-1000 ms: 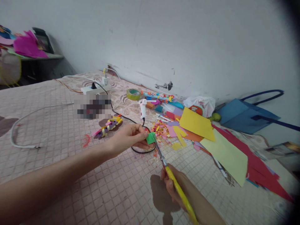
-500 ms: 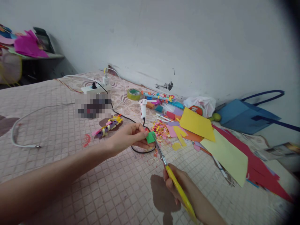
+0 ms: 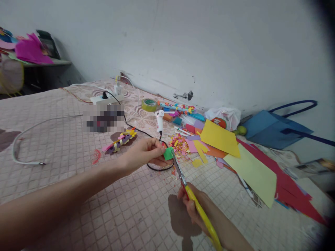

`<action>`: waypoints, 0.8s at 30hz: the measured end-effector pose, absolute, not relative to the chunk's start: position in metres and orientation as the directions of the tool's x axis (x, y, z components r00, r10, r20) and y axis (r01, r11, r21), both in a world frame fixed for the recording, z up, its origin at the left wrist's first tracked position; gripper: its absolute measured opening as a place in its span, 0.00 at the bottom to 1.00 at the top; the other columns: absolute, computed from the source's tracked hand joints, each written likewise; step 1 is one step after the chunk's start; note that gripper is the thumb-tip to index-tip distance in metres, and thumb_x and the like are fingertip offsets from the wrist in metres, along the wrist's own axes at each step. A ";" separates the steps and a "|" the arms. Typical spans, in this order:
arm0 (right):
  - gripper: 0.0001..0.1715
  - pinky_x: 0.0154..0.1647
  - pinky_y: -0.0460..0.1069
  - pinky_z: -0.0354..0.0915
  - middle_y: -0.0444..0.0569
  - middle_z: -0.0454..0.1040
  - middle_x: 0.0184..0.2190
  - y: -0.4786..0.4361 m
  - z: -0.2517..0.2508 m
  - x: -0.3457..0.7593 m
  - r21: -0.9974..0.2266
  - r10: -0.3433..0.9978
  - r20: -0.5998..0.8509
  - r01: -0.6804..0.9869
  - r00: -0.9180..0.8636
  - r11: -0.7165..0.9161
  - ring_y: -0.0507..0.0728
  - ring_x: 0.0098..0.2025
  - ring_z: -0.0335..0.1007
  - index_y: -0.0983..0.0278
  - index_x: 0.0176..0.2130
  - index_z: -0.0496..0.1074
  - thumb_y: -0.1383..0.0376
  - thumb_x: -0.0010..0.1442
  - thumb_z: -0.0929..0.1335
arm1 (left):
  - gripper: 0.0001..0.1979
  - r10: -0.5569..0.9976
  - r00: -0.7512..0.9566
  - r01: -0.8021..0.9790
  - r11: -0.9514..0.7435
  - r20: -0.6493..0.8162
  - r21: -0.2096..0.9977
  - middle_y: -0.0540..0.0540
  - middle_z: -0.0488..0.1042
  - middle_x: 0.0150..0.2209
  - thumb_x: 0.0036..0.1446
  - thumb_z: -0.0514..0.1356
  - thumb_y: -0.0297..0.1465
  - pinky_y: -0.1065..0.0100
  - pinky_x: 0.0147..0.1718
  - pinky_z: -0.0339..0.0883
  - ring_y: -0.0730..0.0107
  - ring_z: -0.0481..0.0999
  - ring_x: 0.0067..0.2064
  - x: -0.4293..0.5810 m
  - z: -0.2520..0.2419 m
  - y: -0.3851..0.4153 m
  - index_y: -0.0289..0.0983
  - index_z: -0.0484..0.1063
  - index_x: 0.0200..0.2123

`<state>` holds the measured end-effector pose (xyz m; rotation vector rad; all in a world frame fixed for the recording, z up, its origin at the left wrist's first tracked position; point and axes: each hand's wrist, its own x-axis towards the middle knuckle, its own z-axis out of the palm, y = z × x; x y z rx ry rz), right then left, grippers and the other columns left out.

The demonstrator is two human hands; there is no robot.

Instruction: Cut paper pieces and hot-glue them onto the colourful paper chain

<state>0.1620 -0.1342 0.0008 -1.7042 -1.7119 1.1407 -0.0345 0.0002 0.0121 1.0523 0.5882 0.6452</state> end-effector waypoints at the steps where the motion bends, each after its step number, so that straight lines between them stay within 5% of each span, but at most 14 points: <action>1: 0.25 0.23 0.46 0.59 0.42 0.64 0.20 -0.134 0.003 0.163 -0.805 0.965 -0.228 0.582 -0.126 -0.114 0.51 0.21 0.60 0.62 0.33 0.67 0.43 0.58 0.60 | 0.14 0.728 0.673 -0.197 0.349 -0.132 0.916 0.47 0.78 0.27 0.50 0.65 0.35 0.67 0.37 0.72 0.69 0.80 0.32 -0.035 0.012 0.000 0.35 0.62 0.29; 11: 0.22 0.24 0.46 0.62 0.44 0.65 0.24 -0.133 0.000 0.153 -0.794 0.972 -0.230 0.587 -0.052 -0.156 0.52 0.25 0.63 0.62 0.30 0.64 0.47 0.59 0.59 | 0.13 0.734 0.671 -0.197 0.318 -0.109 0.927 0.46 0.78 0.27 0.51 0.64 0.35 0.66 0.39 0.72 0.69 0.80 0.33 -0.035 0.007 0.001 0.34 0.63 0.29; 19: 0.25 0.17 0.42 0.56 0.41 0.59 0.23 -0.135 0.004 0.154 -0.835 0.923 -0.380 0.451 -0.060 -0.314 0.48 0.21 0.56 0.62 0.30 0.61 0.43 0.54 0.63 | 0.13 0.737 0.670 -0.209 0.310 -0.096 0.927 0.47 0.78 0.28 0.51 0.65 0.35 0.67 0.38 0.72 0.71 0.80 0.32 -0.037 0.009 0.003 0.34 0.64 0.29; 24: 0.26 0.17 0.43 0.55 0.42 0.61 0.23 -0.134 -0.010 0.164 -0.831 0.950 -0.282 0.529 -0.137 -0.171 0.48 0.20 0.53 0.62 0.33 0.63 0.42 0.56 0.59 | 0.13 0.726 0.679 -0.207 0.326 -0.105 0.922 0.47 0.78 0.27 0.50 0.65 0.35 0.67 0.38 0.73 0.70 0.80 0.32 -0.037 0.008 0.003 0.34 0.63 0.29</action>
